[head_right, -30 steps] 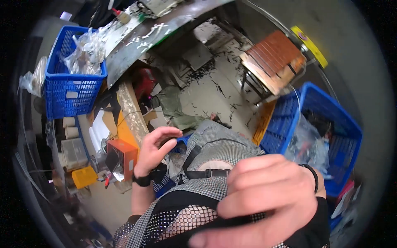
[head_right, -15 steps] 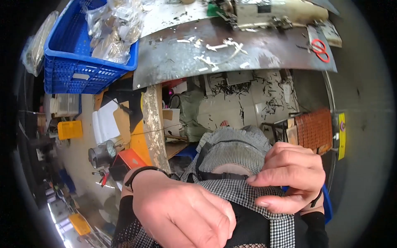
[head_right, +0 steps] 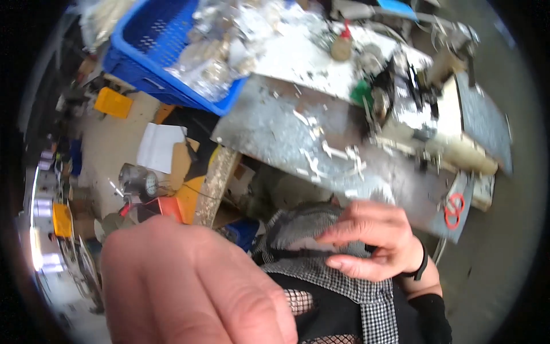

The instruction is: Selecting and stacking shoe padding components from a plastic bag.

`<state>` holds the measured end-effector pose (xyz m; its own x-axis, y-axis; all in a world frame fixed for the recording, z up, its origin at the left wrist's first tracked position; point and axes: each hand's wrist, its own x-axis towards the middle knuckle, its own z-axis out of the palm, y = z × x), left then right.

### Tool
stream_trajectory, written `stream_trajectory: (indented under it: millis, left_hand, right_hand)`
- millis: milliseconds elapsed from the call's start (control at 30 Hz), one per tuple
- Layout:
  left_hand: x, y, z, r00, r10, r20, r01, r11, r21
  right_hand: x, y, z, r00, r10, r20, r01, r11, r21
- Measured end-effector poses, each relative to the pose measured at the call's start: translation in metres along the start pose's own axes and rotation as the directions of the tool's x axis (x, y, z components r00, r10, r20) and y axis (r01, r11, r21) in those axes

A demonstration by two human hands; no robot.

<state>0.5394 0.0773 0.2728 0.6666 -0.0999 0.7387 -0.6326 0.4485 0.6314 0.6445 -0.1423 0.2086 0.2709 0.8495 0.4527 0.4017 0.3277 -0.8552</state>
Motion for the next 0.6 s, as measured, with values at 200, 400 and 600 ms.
stream_trajectory:
  millis: [200,400,600]
  left_hand:
    - [0.071,0.069,-0.003,0.997,-0.031,-0.073,0.066,0.835,0.546]
    - [0.133,0.145,-0.085,0.845,0.146,-0.514,0.398,0.47,0.788]
    - [0.157,0.272,-0.273,0.598,0.383,-0.704,0.779,-0.074,0.622]
  right_hand:
    - [0.01,-0.012,-0.027,0.991,0.08,0.105,-0.072,0.994,-0.079]
    - [0.027,0.025,-0.049,0.991,0.119,0.053,-0.119,0.993,-0.004]
    - [0.06,0.035,-0.031,0.964,0.26,-0.049,-0.259,0.966,0.016]
